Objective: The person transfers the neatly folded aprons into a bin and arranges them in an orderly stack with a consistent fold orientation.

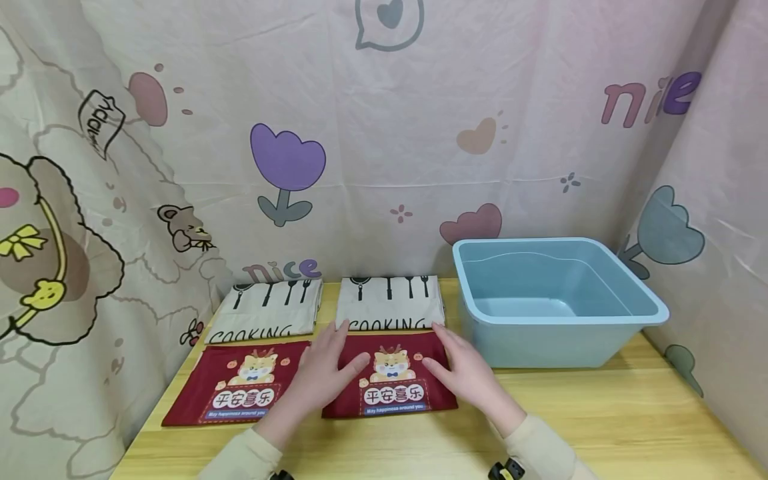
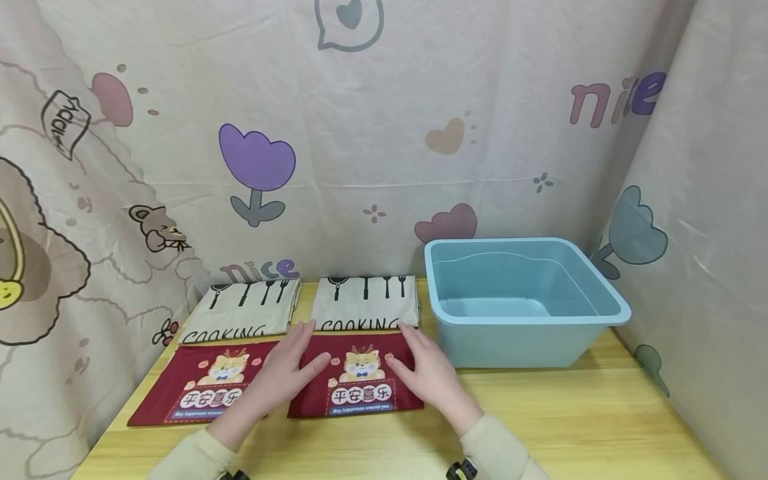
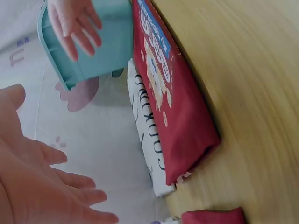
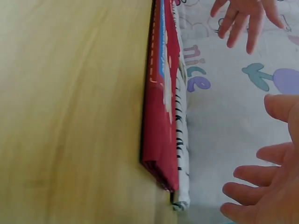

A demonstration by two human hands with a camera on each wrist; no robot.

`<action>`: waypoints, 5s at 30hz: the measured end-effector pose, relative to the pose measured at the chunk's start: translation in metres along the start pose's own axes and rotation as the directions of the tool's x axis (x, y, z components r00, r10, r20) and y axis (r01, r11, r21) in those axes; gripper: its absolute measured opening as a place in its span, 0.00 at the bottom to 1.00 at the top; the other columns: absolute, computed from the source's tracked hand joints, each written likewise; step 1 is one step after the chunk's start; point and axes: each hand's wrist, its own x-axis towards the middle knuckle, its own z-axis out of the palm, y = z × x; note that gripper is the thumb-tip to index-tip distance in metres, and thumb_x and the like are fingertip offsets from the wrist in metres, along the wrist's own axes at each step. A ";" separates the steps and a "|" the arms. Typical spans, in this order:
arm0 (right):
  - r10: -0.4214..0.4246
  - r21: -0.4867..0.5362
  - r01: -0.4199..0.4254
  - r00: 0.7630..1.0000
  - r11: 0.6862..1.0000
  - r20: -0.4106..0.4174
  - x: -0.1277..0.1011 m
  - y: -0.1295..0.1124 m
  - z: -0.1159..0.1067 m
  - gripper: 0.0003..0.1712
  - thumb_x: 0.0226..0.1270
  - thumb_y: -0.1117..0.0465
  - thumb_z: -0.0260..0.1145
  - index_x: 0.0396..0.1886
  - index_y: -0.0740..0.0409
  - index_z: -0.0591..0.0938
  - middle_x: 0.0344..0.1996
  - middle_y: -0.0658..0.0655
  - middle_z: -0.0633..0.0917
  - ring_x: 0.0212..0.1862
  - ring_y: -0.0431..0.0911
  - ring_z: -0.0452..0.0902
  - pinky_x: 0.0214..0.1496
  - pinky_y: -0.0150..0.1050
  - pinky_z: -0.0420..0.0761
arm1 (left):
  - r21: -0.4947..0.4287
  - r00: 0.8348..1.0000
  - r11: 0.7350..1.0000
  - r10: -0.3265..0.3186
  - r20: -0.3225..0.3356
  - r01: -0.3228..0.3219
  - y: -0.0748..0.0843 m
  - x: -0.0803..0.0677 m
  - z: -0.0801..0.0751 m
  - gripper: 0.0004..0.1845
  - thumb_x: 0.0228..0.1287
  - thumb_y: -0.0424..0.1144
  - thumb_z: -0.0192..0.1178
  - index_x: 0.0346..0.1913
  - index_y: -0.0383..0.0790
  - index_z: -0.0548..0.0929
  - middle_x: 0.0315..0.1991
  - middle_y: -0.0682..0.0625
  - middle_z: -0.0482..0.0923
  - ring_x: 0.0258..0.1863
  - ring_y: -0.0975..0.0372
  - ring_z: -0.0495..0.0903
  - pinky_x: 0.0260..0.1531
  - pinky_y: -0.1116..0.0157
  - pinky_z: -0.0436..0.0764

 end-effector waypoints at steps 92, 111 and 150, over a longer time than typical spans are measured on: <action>0.393 0.642 -0.483 0.872 0.595 0.291 0.002 0.033 0.016 0.20 0.70 0.74 0.56 0.60 0.72 0.69 0.39 0.64 0.78 0.35 0.49 0.81 0.35 0.48 0.86 | -0.660 0.894 0.619 -0.397 0.205 0.426 -0.060 0.010 0.026 0.24 0.69 0.23 0.53 0.67 0.26 0.66 0.49 0.34 0.79 0.38 0.53 0.83 0.33 0.52 0.85; 0.362 0.749 -0.464 0.877 0.473 0.315 0.011 0.027 0.008 0.22 0.69 0.75 0.54 0.62 0.72 0.65 0.37 0.61 0.84 0.33 0.49 0.83 0.39 0.49 0.85 | -0.778 0.925 0.537 -0.352 0.144 0.326 -0.059 0.005 -0.001 0.28 0.69 0.24 0.52 0.71 0.30 0.64 0.47 0.39 0.79 0.37 0.56 0.82 0.35 0.55 0.85; 0.286 0.842 -0.250 0.951 0.478 0.120 0.037 -0.037 -0.037 0.20 0.70 0.74 0.57 0.61 0.70 0.68 0.35 0.54 0.83 0.35 0.42 0.80 0.37 0.37 0.85 | -0.934 0.978 0.351 -0.209 -0.007 0.068 -0.045 -0.003 -0.073 0.21 0.68 0.23 0.52 0.52 0.53 0.79 0.39 0.57 0.85 0.35 0.67 0.83 0.33 0.66 0.85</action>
